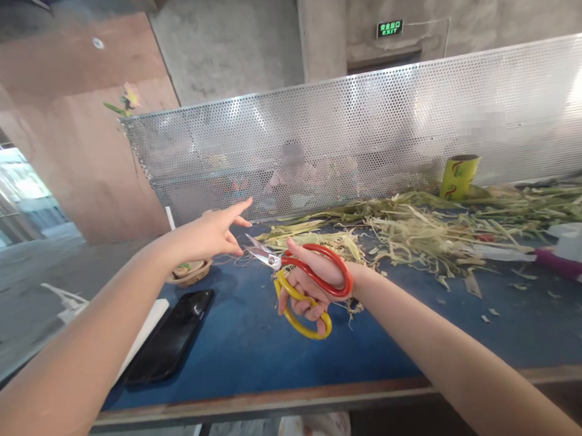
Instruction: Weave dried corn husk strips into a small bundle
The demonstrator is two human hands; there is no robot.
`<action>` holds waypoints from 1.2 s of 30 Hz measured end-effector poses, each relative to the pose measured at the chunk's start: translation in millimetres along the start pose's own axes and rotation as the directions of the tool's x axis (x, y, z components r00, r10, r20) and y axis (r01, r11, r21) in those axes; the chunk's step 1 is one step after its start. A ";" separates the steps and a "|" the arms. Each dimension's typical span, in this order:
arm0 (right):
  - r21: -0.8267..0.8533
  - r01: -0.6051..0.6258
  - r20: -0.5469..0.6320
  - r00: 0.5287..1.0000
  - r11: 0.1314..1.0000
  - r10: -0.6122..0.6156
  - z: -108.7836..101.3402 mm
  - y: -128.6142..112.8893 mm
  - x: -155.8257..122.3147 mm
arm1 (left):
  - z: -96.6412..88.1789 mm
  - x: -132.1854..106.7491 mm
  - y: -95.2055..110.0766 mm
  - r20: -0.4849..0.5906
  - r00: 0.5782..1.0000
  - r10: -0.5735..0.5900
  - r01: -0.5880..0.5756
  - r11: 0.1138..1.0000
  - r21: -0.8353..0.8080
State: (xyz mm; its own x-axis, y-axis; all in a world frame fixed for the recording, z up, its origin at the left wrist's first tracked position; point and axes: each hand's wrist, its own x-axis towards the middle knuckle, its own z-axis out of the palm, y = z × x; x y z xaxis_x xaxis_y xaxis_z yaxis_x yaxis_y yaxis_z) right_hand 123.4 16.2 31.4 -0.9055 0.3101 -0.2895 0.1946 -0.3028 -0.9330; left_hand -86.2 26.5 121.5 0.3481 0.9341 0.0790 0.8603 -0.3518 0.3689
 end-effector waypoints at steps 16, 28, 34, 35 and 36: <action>0.013 0.032 -0.002 0.999 0.999 -0.032 1.4 1.2 -0.4 | 1.8 -8.0 9.8 0.012 0.999 -0.039 0.040 0.992 -0.116; 0.035 0.008 -0.036 0.999 0.999 -0.007 -1.6 3.6 -3.0 | 2.7 -6.7 2.8 -0.048 0.997 -0.053 0.044 0.984 -0.172; 0.110 0.027 0.091 0.995 0.994 -0.037 -12.3 7.9 -7.4 | 3.3 -10.2 -10.8 0.008 0.998 -0.059 0.058 0.922 -0.384; 0.139 0.032 0.133 0.990 0.990 -0.050 -15.1 8.3 -8.2 | 5.2 -11.8 -13.9 0.025 0.998 -0.060 0.065 0.887 -0.457; 0.169 0.033 0.177 0.982 0.985 -0.063 -17.9 8.8 -9.0 | 7.9 -13.4 -17.3 0.036 0.997 -0.066 0.074 0.839 -0.539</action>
State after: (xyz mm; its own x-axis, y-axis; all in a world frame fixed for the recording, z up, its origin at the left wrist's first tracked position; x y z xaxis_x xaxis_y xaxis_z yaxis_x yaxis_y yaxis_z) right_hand 140.0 26.8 21.9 -0.9684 0.1646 -0.1874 0.0979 -0.4405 -0.8924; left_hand -102.7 19.5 106.8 0.3038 0.9525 0.0216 0.5472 -0.1930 0.8145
